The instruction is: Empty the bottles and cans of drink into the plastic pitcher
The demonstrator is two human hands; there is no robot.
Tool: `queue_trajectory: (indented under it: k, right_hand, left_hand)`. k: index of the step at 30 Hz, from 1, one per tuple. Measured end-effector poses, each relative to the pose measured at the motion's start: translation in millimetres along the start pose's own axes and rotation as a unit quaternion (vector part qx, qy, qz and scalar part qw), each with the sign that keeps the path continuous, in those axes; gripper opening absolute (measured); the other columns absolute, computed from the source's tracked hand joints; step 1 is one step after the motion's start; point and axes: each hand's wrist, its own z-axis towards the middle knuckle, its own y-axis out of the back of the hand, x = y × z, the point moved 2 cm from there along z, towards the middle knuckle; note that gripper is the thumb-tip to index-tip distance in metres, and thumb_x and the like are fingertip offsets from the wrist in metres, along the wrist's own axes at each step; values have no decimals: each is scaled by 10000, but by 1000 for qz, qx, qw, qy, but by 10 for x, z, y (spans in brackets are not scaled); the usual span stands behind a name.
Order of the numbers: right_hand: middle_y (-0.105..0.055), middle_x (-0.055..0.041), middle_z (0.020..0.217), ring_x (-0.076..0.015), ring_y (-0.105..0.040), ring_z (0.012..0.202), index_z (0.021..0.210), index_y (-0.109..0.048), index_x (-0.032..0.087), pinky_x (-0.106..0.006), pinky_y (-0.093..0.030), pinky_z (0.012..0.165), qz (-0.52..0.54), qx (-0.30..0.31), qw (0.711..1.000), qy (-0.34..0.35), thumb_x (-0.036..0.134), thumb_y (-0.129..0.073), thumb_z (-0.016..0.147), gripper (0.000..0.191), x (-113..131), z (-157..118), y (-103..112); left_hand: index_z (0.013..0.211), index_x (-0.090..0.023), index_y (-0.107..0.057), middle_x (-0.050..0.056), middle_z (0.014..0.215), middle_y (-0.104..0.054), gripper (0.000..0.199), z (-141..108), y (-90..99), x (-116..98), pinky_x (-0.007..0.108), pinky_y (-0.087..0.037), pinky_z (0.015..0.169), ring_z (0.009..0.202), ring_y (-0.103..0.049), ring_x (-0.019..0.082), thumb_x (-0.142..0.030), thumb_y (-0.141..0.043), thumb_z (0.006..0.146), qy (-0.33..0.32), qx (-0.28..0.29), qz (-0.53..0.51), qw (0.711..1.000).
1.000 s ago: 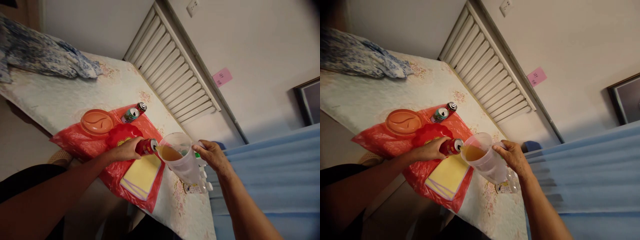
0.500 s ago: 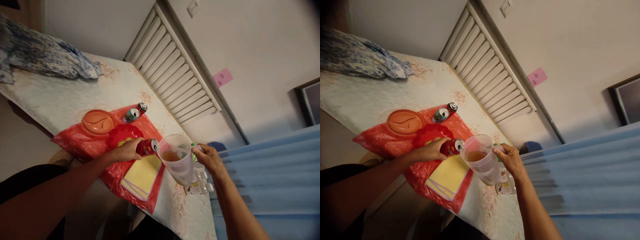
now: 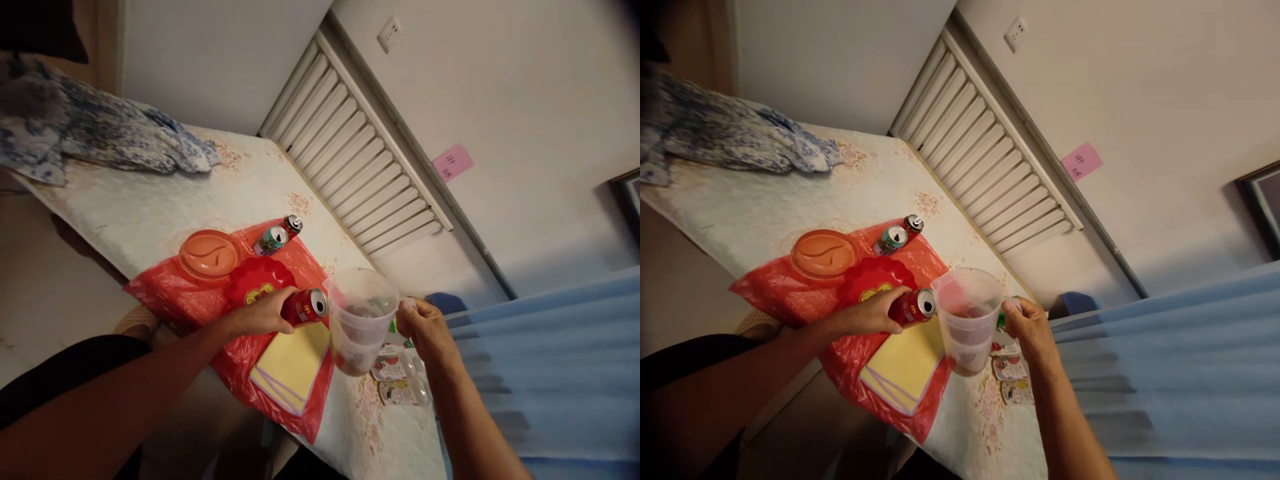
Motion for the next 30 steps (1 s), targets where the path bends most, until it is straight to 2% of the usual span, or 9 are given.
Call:
queue_trajectory:
  k: [4, 7, 11, 14, 17, 21, 26, 30]
  right_hand:
    - [-306, 81, 457, -85, -267, 431, 546, -365, 236, -243, -247, 443, 102, -43, 994, -14, 602, -634, 803, 521, 59, 95, -37]
    - [-279, 88, 468, -82, -263, 430, 539, -359, 231, -245, -258, 447, 193, -41, 980, 10, 601, -674, 786, 545, 131, 191, -111]
    - [-259, 97, 476, -76, -234, 420, 544, -342, 228, -239, -245, 425, 318, -76, 945, 27, 605, -717, 748, 569, 201, 335, -280]
    - [-251, 114, 465, -62, -188, 410, 555, -343, 226, -229, -218, 410, 400, -114, 909, 12, 497, -770, 714, 530, 214, 434, -455]
    - [-248, 130, 466, -52, -152, 405, 581, -345, 225, -221, -184, 401, 460, -135, 878, 0, 416, -787, 690, 493, 207, 518, -666]
    - [-242, 140, 462, -46, -135, 392, 594, -319, 228, -219, -173, 401, 498, -125, 858, -2, 415, -764, 700, 494, 175, 607, -1003]
    - [-242, 134, 422, -55, -167, 379, 568, -314, 233, -229, -220, 421, 498, -97, 862, -7, 491, -681, 752, 485, 44, 644, -1436]
    - [-244, 125, 442, -60, -178, 400, 559, -311, 230, -227, -237, 443, 507, -91, 857, 2, 474, -650, 782, 474, -84, 592, -1709]
  left_hand:
    - [1235, -220, -544, 39, 1184, -671, 659, -48, -18, -46, 342, -498, 886, 1110, -622, 300, -203, -718, 600, 1, 31, -41, 999]
    - [1254, -230, -544, 38, 1231, -656, 697, -105, -23, -91, 348, -502, 902, 1166, -593, 312, -188, -724, 583, 5, 59, -77, 995]
    - [1284, -213, -530, 47, 1248, -644, 752, -177, -84, -90, 361, -495, 928, 1154, -594, 302, -191, -751, 565, -20, 119, -142, 982]
    - [1285, -218, -530, 42, 1261, -639, 789, -214, -176, -51, 376, -467, 985, 1178, -576, 299, -195, -793, 542, -38, 174, -154, 972]
    - [1248, -209, -546, 48, 1231, -645, 787, -241, -256, -28, 364, -490, 931, 1133, -595, 299, -193, -818, 510, -15, 208, -143, 967]
    - [1194, -194, -564, 34, 1147, -655, 747, -262, -304, -58, 346, -503, 861, 1055, -611, 282, -189, -820, 493, 19, 222, -123, 967]
    - [1153, -200, -579, 6, 1082, -640, 712, -252, -344, -62, 321, -490, 835, 1004, -605, 246, -197, -845, 493, 2, 227, -88, 970]
    - [1154, -205, -596, 21, 1086, -646, 691, -254, -374, -38, 320, -492, 825, 998, -607, 251, -170, -832, 505, -8, 220, -78, 972]
